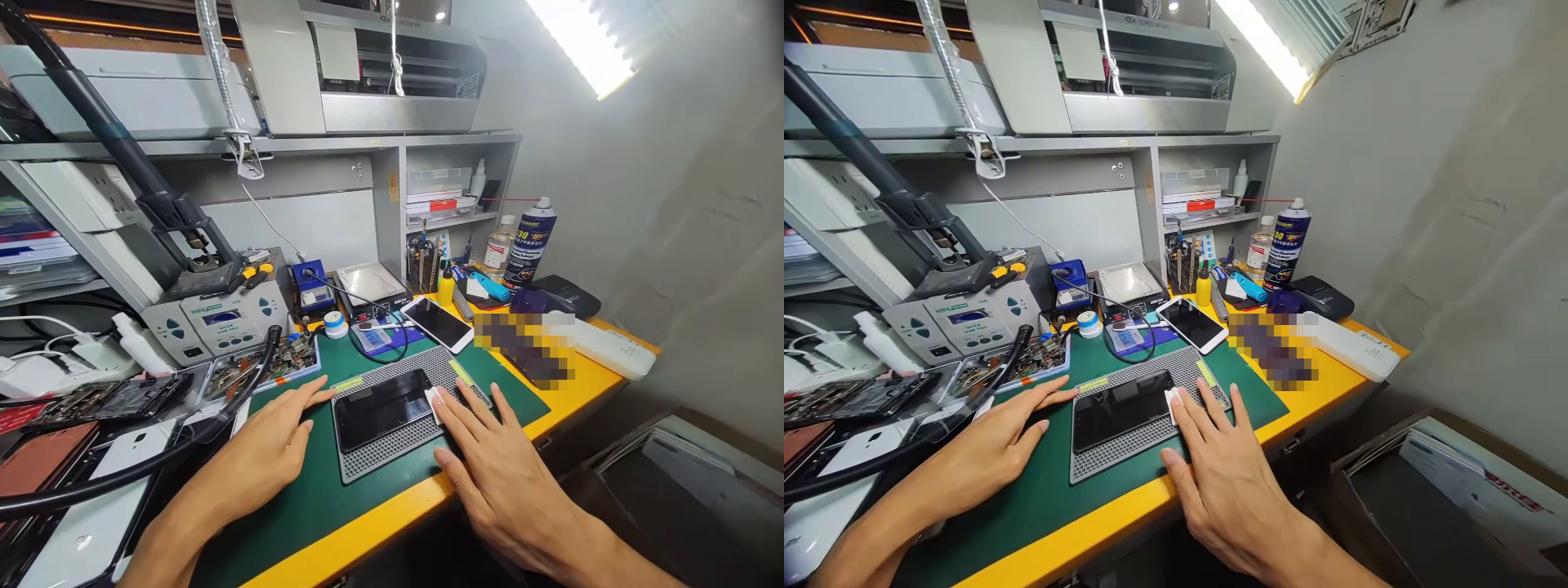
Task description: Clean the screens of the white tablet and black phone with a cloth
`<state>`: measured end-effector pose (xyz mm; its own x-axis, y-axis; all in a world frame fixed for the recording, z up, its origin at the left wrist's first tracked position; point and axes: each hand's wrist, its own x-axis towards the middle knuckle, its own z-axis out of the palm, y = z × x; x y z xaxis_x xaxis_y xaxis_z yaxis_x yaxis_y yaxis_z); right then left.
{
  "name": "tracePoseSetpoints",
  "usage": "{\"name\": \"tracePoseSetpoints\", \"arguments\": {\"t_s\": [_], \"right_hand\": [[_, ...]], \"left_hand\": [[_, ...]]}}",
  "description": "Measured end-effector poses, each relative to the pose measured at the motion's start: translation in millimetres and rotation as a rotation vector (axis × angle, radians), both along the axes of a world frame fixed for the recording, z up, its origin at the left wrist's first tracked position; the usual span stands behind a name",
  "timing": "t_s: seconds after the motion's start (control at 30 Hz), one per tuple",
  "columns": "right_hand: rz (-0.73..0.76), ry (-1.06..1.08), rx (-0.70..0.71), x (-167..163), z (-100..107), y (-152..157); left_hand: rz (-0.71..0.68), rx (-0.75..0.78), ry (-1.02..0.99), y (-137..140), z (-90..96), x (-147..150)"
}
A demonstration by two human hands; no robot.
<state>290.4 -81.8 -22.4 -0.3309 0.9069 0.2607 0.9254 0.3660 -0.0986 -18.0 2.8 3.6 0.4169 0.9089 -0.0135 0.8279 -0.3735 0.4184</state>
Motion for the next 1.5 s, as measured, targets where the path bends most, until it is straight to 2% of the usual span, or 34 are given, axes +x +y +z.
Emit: {"name": "tracePoseSetpoints", "arguments": {"t_s": [0.3, 1.23, 1.5], "right_hand": [[-0.014, 0.033, -0.095, 0.9, 11.0, 3.3], [-0.004, 0.029, -0.123, -3.7, 18.7, 48.8], [0.127, 0.138, -0.296, 20.8, 24.8, 73.6]], "left_hand": [[-0.010, 0.018, -0.010, 2.0, -2.6, -0.2], [0.005, 0.021, 0.037, 5.7, -8.7, -3.7], [0.011, 0.007, 0.017, 4.3, -7.1, -2.7]]}}
